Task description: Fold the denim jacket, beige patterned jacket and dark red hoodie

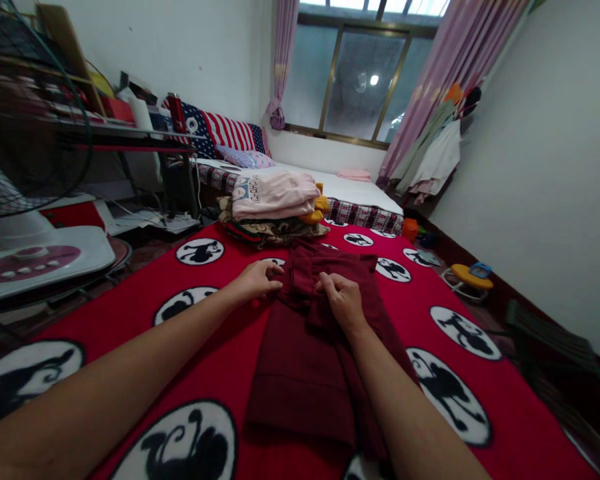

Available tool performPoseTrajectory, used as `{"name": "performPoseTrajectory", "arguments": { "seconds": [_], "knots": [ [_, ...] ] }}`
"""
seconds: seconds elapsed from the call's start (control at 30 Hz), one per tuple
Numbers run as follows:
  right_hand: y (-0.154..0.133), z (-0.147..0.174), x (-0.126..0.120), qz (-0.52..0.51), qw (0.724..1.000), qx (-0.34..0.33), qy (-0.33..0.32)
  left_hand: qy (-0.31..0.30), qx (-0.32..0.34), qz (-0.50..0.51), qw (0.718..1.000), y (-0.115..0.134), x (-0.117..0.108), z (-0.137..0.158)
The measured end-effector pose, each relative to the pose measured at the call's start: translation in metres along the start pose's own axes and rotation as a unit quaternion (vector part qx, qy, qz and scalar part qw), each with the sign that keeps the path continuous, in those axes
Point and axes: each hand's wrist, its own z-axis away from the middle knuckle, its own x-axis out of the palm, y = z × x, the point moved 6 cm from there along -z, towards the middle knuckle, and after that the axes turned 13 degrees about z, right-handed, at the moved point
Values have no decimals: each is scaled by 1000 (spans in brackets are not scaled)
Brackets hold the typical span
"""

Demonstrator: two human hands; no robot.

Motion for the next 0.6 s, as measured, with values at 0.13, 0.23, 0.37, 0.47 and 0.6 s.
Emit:
{"name": "performPoseTrajectory", "arguments": {
  "seconds": [0.13,0.23,0.37,0.47,0.6],
  "knots": [
    [-5,0,-1,66,997,-29,2,-32,20,-15,999,-2,-12,1],
    [-8,0,2,101,994,-37,-17,-35,47,-99,993,-4,-23,-1],
    [-3,-2,6,110,992,-11,-54,-12,195,-210,958,10,-25,4],
    [0,-4,8,92,993,-8,-79,-66,321,-238,914,23,-10,21],
    [0,-1,8,56,993,-12,-106,-181,355,-282,872,31,15,52]
  ]
}}
